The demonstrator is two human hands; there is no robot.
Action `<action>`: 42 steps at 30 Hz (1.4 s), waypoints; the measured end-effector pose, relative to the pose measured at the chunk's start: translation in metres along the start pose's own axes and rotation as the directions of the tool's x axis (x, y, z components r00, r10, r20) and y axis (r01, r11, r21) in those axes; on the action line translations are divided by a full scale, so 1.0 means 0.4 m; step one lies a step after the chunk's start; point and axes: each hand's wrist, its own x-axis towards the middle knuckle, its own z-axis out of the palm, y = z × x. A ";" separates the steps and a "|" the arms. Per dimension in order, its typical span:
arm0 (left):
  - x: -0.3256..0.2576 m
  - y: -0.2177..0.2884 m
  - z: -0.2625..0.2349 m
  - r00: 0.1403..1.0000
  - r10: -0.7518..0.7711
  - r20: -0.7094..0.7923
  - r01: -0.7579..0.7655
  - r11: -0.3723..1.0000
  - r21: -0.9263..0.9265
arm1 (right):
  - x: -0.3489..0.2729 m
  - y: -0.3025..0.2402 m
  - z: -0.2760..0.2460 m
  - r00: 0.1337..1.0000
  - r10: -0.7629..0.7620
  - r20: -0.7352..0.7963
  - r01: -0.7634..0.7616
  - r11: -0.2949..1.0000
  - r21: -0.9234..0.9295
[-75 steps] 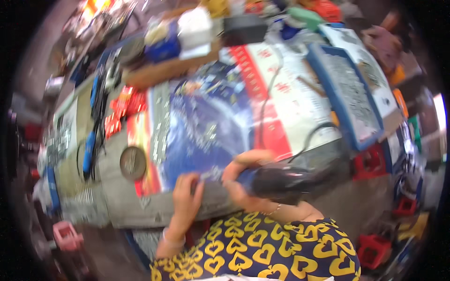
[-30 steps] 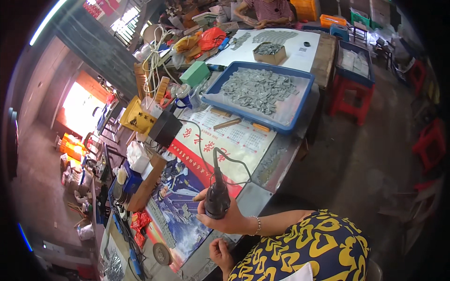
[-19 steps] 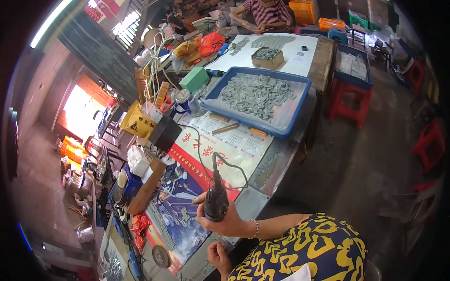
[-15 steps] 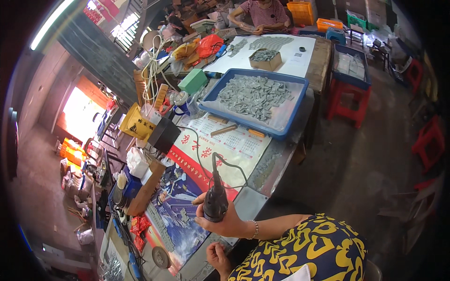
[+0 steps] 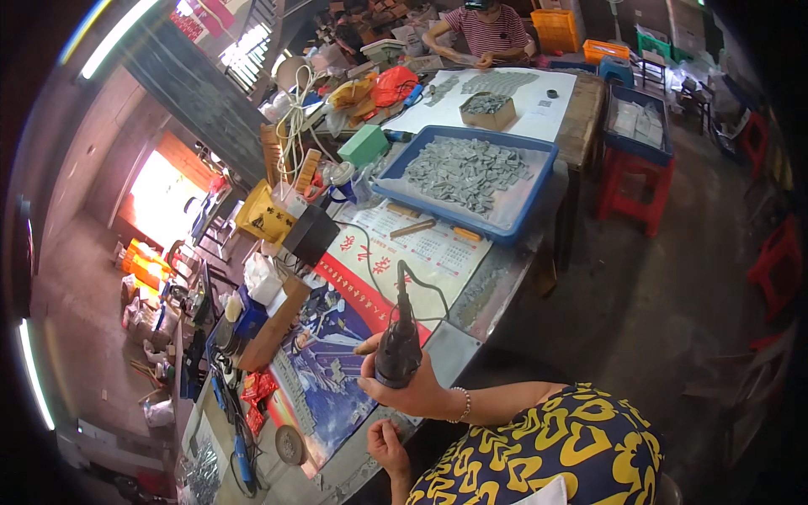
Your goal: The person repeatedly picks screws from a dish, loads them onto an electric screwdriver, and drives them into small metal plates on the table.
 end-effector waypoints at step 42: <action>-0.099 -0.229 0.159 0.459 -0.428 0.779 0.562 0.819 0.118 | 0.022 -0.039 -0.106 0.964 -0.050 -0.261 0.103 0.976 0.193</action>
